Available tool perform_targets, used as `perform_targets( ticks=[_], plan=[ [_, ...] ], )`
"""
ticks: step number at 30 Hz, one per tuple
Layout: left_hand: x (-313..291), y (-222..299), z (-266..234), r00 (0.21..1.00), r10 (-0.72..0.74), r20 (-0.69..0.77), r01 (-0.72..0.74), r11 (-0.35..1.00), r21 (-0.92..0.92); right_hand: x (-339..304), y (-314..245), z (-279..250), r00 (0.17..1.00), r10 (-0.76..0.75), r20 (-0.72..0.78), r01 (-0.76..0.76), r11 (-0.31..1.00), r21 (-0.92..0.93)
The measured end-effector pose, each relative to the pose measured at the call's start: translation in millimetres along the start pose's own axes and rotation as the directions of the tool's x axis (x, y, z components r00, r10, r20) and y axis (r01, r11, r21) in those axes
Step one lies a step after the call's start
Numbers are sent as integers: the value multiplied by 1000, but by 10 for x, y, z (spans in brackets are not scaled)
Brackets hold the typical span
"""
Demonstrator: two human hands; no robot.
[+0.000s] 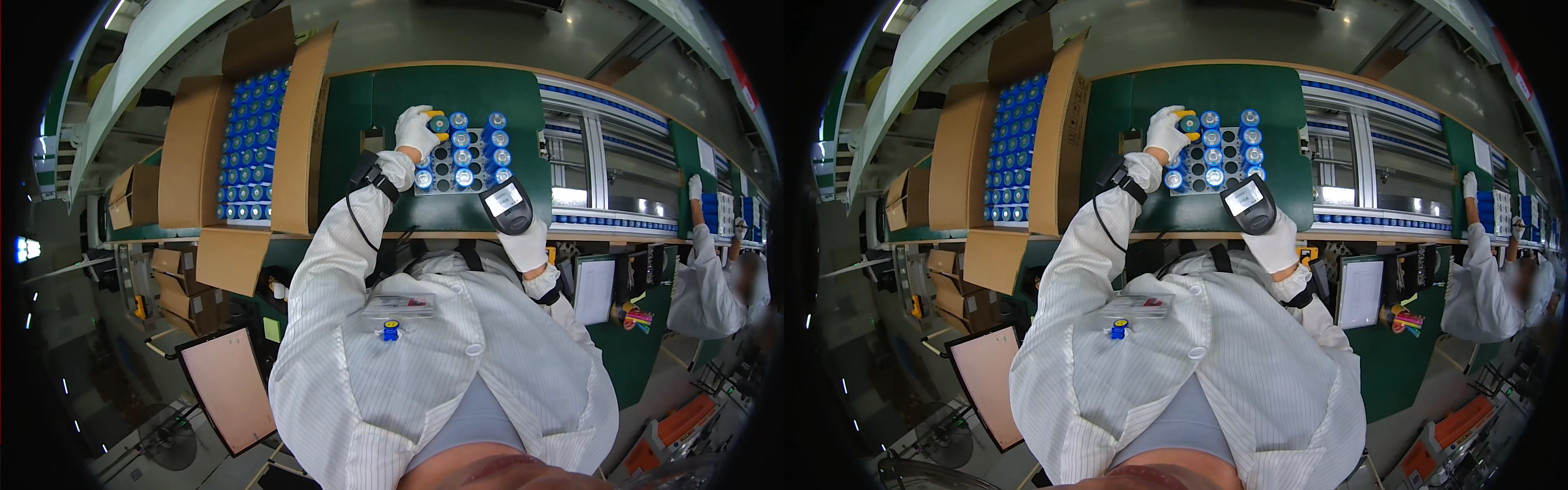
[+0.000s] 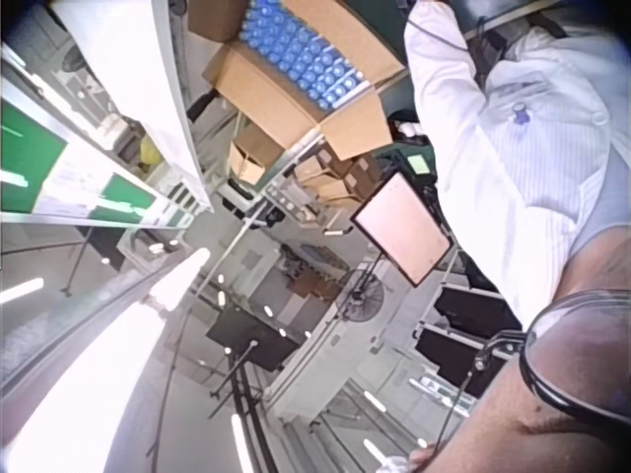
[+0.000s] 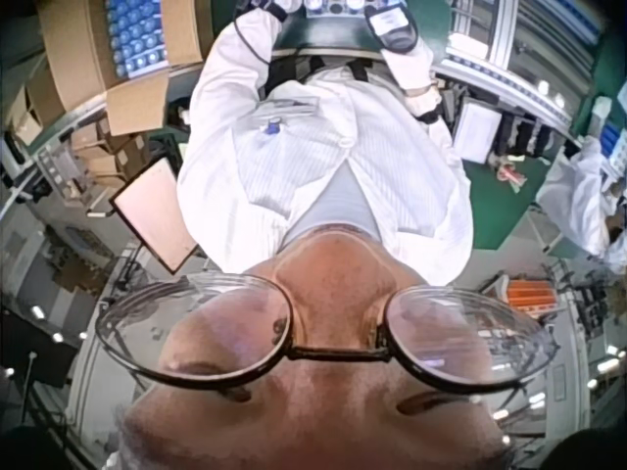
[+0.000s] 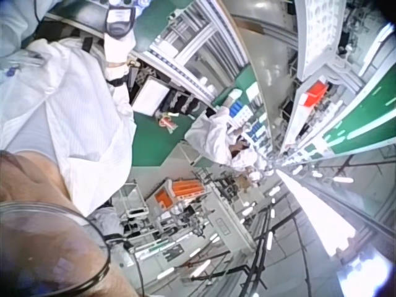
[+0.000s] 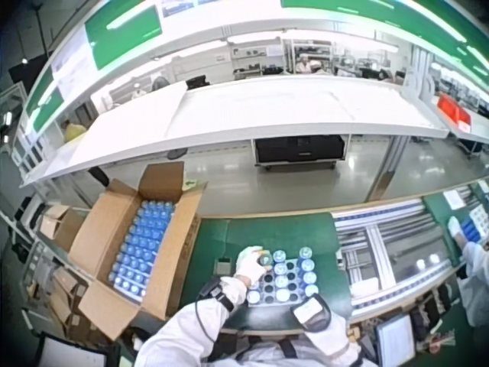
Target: Scan and pack small blue cylindrical items into a box with protective foam.
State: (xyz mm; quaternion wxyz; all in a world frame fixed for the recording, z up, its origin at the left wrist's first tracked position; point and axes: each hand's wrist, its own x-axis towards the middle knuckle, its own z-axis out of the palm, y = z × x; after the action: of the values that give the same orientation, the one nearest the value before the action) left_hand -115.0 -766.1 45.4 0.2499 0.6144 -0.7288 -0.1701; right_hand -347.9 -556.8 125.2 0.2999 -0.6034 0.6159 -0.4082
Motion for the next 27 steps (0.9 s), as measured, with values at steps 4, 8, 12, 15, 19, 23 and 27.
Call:
perform_targets(
  ticks=[4,8,12,15,19,23,27],
  plan=[
    [41,19,11,997,-64,41,65,998,-11,12,46,-6,1000,9,13,-9,1000,-11],
    [157,103,-23,986,-113,124,107,993,52,59,18,5,1000,27,-4,-27,999,25],
    [193,38,14,978,-142,154,127,986,105,92,-51,30,1000,20,3,-20,1000,19],
    [150,-10,-55,977,-154,147,139,984,109,100,-58,74,1000,15,20,-16,999,31],
    [-87,240,-498,990,-133,-37,136,987,83,56,219,162,998,-51,39,54,996,-70],
    [-663,587,-1570,992,-40,-121,36,999,-39,53,318,220,999,-31,31,31,999,-13],
    [-1129,430,-2692,921,-3,-391,20,999,38,136,221,390,995,-20,102,16,999,44]
  ],
)
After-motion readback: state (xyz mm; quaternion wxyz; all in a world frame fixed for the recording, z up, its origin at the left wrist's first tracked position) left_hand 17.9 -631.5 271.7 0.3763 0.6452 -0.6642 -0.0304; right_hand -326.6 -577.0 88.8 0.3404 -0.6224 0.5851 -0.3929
